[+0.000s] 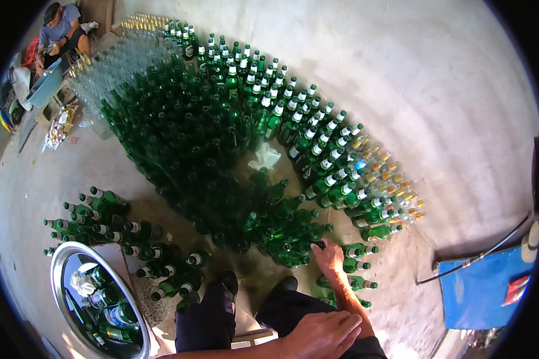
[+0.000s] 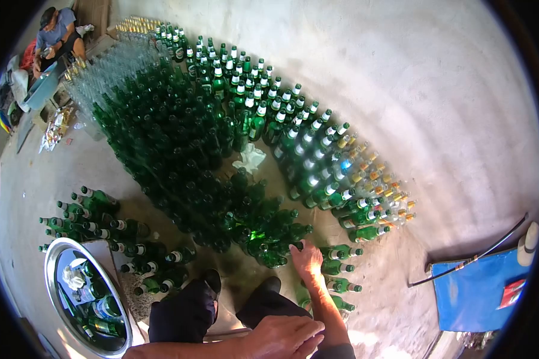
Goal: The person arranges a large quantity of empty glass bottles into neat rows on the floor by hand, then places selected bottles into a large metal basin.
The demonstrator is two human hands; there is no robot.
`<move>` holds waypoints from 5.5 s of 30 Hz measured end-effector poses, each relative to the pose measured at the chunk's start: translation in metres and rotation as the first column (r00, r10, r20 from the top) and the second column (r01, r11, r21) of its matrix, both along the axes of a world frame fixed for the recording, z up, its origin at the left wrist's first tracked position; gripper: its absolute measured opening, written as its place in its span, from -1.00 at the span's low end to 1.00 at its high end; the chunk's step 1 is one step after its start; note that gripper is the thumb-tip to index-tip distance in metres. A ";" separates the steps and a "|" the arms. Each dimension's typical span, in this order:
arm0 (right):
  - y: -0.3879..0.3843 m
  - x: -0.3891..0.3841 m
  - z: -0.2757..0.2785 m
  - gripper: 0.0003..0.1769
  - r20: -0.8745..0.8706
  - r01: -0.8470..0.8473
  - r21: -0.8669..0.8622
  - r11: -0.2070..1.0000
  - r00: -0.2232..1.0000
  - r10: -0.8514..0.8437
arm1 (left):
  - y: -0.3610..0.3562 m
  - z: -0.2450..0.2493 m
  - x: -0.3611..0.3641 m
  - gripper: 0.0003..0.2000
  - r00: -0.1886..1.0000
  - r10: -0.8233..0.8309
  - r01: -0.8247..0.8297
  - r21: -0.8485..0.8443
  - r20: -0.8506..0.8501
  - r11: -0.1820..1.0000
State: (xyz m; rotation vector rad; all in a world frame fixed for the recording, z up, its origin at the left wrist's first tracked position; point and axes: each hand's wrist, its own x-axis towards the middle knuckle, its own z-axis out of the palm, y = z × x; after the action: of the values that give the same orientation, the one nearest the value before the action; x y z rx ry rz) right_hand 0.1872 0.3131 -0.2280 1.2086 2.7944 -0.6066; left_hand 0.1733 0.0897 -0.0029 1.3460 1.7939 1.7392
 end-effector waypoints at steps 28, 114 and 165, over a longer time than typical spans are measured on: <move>0.051 0.004 0.063 -0.61 -0.024 0.181 0.253 0.950 0.983 -0.180 | 0.022 -0.032 -0.022 -0.80 0.976 0.033 -0.005 -0.128 0.216 0.992; -0.020 -0.309 0.008 -0.69 0.178 -0.673 0.048 0.738 0.733 0.657 | 0.021 -0.027 -0.111 -0.97 0.092 0.213 -0.206 -0.191 0.973 0.960; 0.013 -0.223 0.042 -0.43 0.133 -0.574 0.110 0.811 0.817 0.561 | 0.012 -0.036 -0.100 -0.94 0.103 0.124 -0.066 -0.118 0.987 0.991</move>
State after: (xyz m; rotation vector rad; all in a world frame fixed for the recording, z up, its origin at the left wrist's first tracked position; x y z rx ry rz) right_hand -0.0357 0.3260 -0.1863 0.3323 2.9285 -0.2865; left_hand 0.0730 0.1019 -0.0393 -0.2397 0.9828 1.8332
